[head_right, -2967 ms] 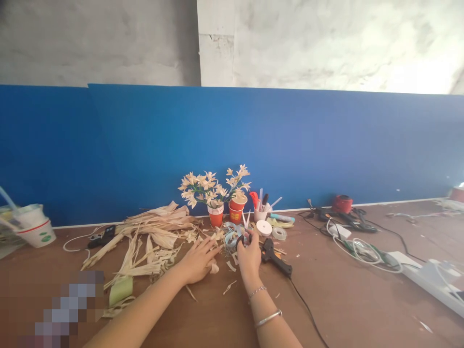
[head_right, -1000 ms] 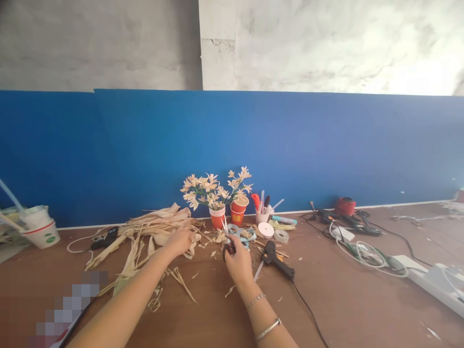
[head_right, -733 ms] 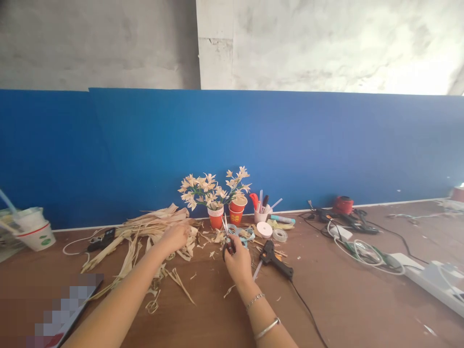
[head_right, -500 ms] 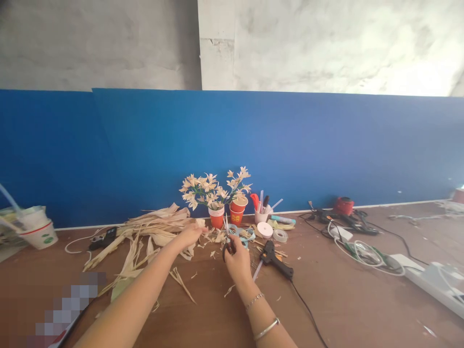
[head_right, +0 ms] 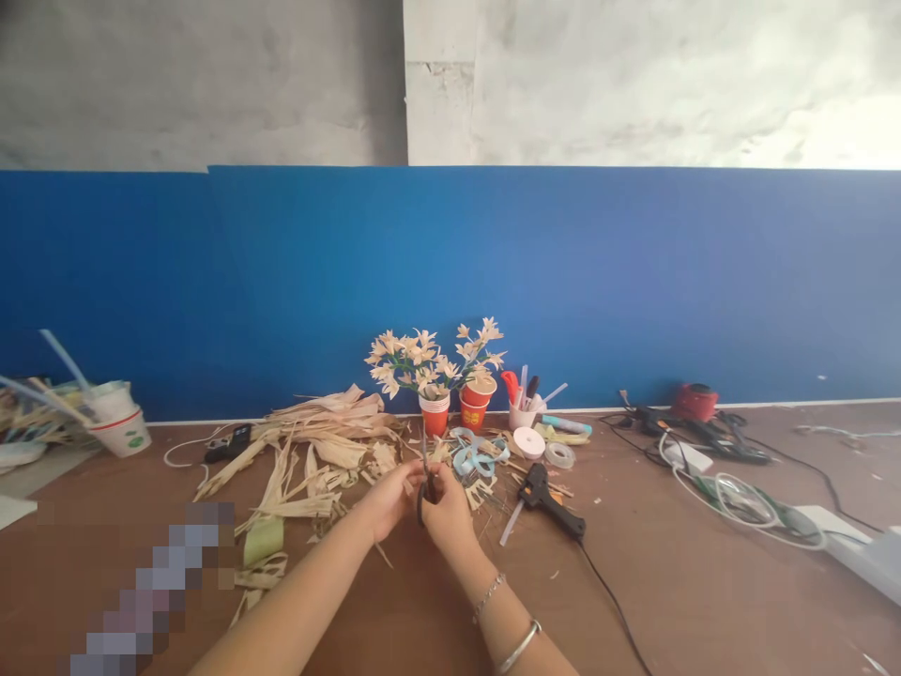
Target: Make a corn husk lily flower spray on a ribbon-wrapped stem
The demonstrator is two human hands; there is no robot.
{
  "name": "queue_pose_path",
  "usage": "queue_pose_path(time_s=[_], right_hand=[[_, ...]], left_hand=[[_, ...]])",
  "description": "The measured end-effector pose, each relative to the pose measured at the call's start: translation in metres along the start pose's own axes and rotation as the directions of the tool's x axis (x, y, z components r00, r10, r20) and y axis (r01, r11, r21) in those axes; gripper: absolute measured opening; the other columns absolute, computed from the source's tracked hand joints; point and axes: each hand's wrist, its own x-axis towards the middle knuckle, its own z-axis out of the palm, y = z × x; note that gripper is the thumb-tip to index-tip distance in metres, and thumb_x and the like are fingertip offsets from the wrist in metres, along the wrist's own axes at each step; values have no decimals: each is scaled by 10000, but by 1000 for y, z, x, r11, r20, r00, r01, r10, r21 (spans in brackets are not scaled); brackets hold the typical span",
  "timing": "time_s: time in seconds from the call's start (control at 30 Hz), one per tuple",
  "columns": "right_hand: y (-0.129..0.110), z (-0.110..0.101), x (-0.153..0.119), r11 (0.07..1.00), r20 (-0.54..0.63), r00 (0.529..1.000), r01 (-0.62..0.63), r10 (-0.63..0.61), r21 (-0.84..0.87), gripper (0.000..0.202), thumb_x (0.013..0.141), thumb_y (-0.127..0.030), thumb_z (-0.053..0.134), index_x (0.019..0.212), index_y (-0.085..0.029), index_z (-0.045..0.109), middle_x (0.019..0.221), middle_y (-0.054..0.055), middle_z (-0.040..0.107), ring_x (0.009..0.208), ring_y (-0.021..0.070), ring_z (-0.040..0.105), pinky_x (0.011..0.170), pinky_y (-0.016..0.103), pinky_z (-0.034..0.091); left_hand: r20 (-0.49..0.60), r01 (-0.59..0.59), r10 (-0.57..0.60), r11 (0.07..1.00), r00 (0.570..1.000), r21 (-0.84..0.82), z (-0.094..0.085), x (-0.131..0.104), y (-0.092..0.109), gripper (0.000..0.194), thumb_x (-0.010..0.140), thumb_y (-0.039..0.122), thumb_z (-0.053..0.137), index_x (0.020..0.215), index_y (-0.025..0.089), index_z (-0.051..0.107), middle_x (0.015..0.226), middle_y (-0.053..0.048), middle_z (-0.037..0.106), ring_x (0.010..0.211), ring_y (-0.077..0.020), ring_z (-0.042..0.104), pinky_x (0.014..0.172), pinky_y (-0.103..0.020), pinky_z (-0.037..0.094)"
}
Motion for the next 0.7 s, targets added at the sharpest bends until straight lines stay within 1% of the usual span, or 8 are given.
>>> queue_pose_path(time_s=[0.07,0.13,0.23,0.33,0.4,0.47,0.57,0.7], right_hand=[[0,0,-1,999,-23,999,-35,35,19,335,627,-240,701,914,-192,535,701,7,652,602,167,597,534,249,444],[-2,-1,-1,998,-48,997,-54,55,30,345,602,-247,710,893,-187,534,664,-3,634,574,154,576,511,237,429],[-4,-1,-1,997,-54,995,-79,80,18,362,569,-242,730,868,-179,536,605,-20,603,531,129,541,484,219,408],[-5,-3,-1,989,-32,989,-147,148,13,388,558,-261,739,870,-184,521,539,-48,557,454,108,492,415,203,372],[-5,-4,-1,976,-8,977,-213,214,37,420,540,-293,749,868,-195,505,545,-54,550,432,111,487,380,204,365],[-6,-5,-1,967,22,969,-246,245,60,441,526,-306,760,865,-202,499,579,-52,560,442,112,497,381,208,380],[-7,-5,-2,976,69,976,-208,204,57,451,520,-271,772,876,-199,504,577,-66,548,446,84,465,408,195,377],[-4,-4,-2,988,62,986,-151,152,-25,408,548,-229,753,875,-188,511,560,-71,534,442,67,427,404,183,340]], left_hand=[[-42,-78,80,997,996,29,0,-5,-6,359,731,481,588,803,139,667,741,-59,690,677,-169,634,608,-251,463],[-123,-154,164,984,979,89,-2,-10,-13,326,675,458,667,728,138,656,680,-34,673,654,-162,614,616,-247,444],[-219,-186,213,973,952,137,-10,-15,-21,294,646,418,698,703,133,656,636,-17,659,620,-154,581,599,-244,411],[-211,-209,243,963,947,170,-18,-18,-26,290,648,409,687,689,122,679,629,-29,668,617,-163,572,611,-256,407],[-182,-222,256,957,949,190,-22,-18,-27,289,659,409,670,667,120,686,627,-35,674,609,-163,568,615,-260,408],[-180,-229,269,949,946,215,-23,-17,-27,286,666,411,658,647,126,682,602,-27,663,587,-156,552,595,-254,398],[-213,-231,288,939,934,256,-22,-16,-28,277,649,413,667,612,139,662,554,-1,623,569,-148,529,562,-241,374],[-242,-217,290,932,926,289,-22,-16,-29,265,633,404,678,591,145,641,516,23,568,535,-128,484,535,-230,346]])
